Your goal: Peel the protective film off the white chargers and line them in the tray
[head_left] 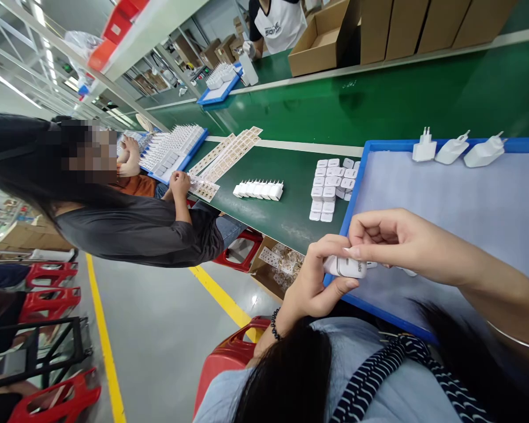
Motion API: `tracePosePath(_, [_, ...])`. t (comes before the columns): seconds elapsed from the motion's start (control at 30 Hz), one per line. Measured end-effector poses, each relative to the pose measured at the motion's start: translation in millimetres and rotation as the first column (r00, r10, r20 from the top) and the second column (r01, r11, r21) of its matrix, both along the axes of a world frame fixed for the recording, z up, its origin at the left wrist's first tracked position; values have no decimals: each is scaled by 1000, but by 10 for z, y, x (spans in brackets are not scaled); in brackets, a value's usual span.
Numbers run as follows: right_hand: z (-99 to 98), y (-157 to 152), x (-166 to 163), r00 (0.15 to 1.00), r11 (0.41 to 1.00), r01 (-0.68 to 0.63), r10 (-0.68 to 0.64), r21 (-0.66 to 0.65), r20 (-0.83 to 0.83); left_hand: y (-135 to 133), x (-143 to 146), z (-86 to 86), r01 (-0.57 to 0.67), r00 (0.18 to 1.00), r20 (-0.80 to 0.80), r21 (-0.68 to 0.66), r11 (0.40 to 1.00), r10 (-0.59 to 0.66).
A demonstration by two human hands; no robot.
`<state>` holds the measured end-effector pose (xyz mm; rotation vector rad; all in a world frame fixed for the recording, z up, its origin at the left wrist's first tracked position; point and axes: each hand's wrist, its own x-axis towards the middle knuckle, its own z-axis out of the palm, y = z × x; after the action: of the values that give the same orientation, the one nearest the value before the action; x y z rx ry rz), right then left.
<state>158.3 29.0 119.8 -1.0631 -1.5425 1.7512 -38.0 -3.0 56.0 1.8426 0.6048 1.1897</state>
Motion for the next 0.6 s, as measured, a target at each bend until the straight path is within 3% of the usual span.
tracePosePath(0.2, [79, -90, -18, 994, 996, 87, -89, 24, 62, -8, 34, -87, 48, 994, 105, -130, 990, -34])
tracePosePath(0.37, [123, -124, -38, 988, 987, 137, -142, 81, 59, -11, 54, -139, -9, 996, 86, -209, 978, 28])
tracePosePath(0.6, [108, -118, -60, 979, 976, 203, -204, 75, 6, 18, 81, -104, -12, 991, 132, -179, 984, 37])
